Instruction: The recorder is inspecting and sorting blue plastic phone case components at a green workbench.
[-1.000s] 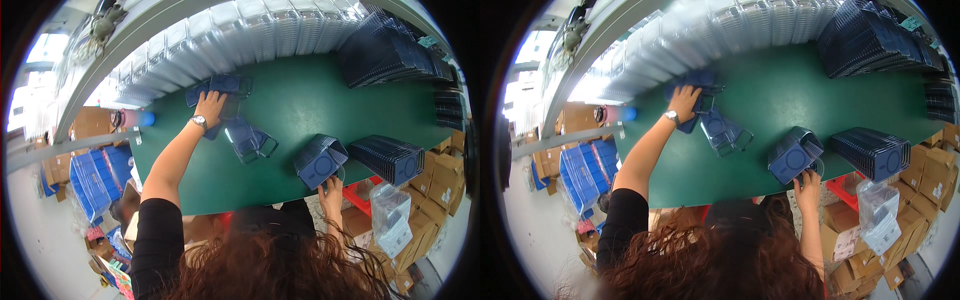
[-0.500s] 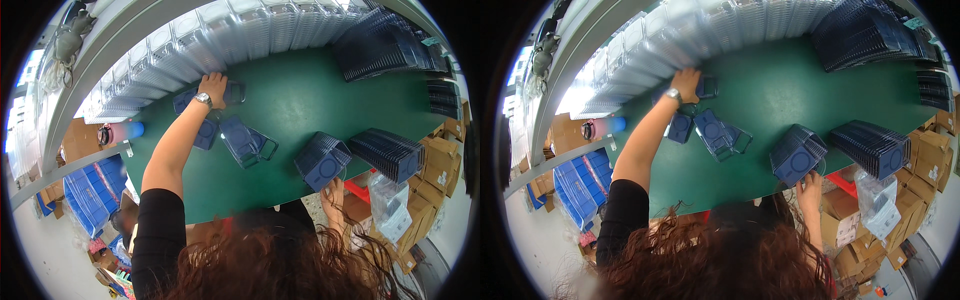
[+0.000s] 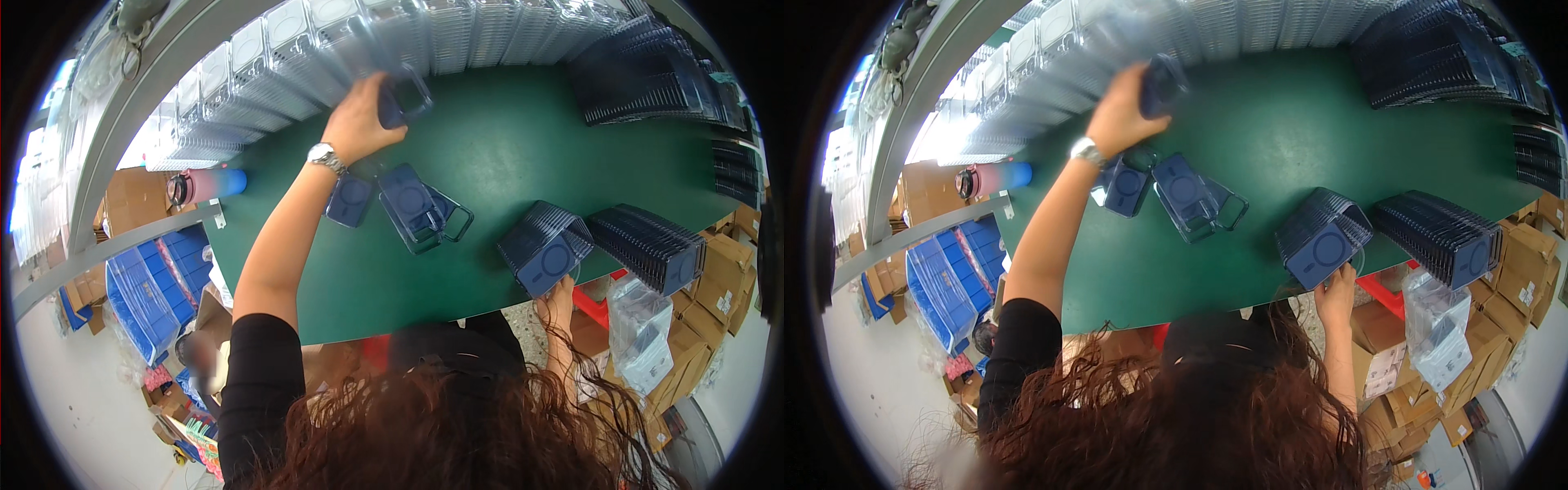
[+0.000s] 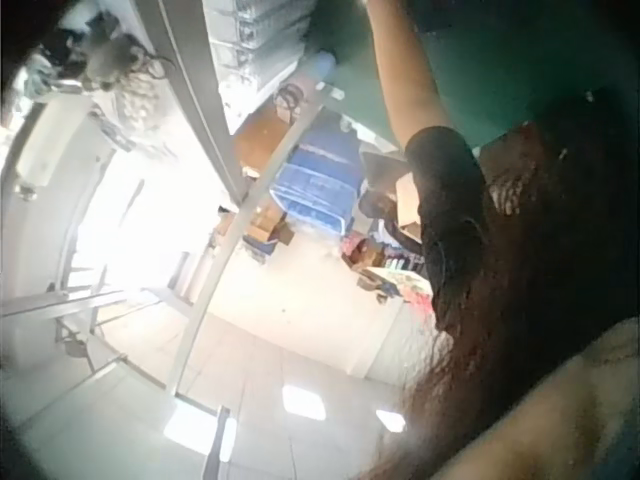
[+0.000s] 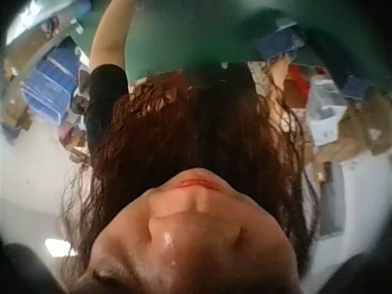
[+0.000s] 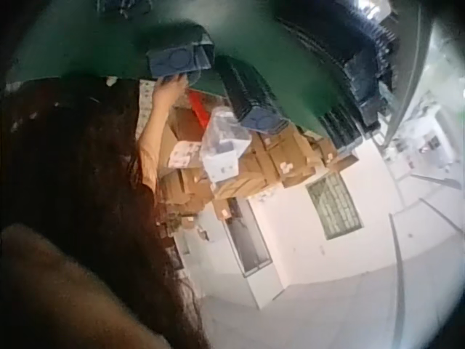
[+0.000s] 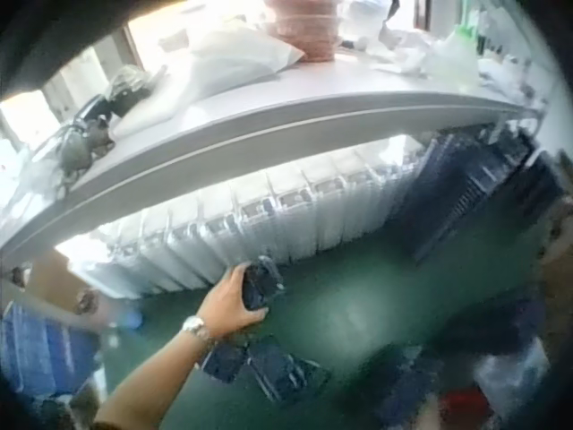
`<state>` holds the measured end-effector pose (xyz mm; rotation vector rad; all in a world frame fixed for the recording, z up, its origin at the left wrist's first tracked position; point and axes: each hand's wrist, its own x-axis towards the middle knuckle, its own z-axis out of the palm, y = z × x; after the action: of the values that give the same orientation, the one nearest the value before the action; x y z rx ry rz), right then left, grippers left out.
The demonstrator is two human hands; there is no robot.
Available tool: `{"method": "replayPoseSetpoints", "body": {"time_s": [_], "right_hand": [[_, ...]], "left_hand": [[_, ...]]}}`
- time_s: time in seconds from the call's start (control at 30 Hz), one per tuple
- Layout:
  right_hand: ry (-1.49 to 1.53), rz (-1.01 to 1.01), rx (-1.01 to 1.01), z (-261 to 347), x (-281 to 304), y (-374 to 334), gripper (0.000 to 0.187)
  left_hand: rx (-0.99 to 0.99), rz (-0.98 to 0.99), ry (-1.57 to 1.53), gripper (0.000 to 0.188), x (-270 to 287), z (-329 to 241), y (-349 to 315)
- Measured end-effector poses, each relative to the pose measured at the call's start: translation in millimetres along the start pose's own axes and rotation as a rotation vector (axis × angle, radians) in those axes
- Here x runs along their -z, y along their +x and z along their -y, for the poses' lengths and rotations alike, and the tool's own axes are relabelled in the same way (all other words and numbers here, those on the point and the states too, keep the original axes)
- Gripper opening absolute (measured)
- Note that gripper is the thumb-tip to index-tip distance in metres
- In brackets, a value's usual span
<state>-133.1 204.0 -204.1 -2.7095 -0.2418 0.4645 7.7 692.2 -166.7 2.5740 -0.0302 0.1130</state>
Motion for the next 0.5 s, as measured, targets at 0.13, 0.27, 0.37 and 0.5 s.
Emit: {"method": "replayPoseSetpoints", "body": {"time_s": [0.13,0.27,0.37,0.5], "right_hand": [[0.051,0.033,-0.034,0,-11,2,0.038],[0.248,0.007,-0.108,-23,-39,4,0.036],[0.103,0.032,-0.045,-4,-20,7,0.036],[0.081,0.084,-0.051,-17,-24,1,0.037]], "left_hand": [[0.255,-0.157,-0.148,0.095,21,8,-32],[0.384,-0.295,-0.480,0.095,23,33,-48],[0.345,-0.389,-0.739,0.084,28,23,-51],[0.214,-0.342,-0.944,0.072,48,1,-50]]}}
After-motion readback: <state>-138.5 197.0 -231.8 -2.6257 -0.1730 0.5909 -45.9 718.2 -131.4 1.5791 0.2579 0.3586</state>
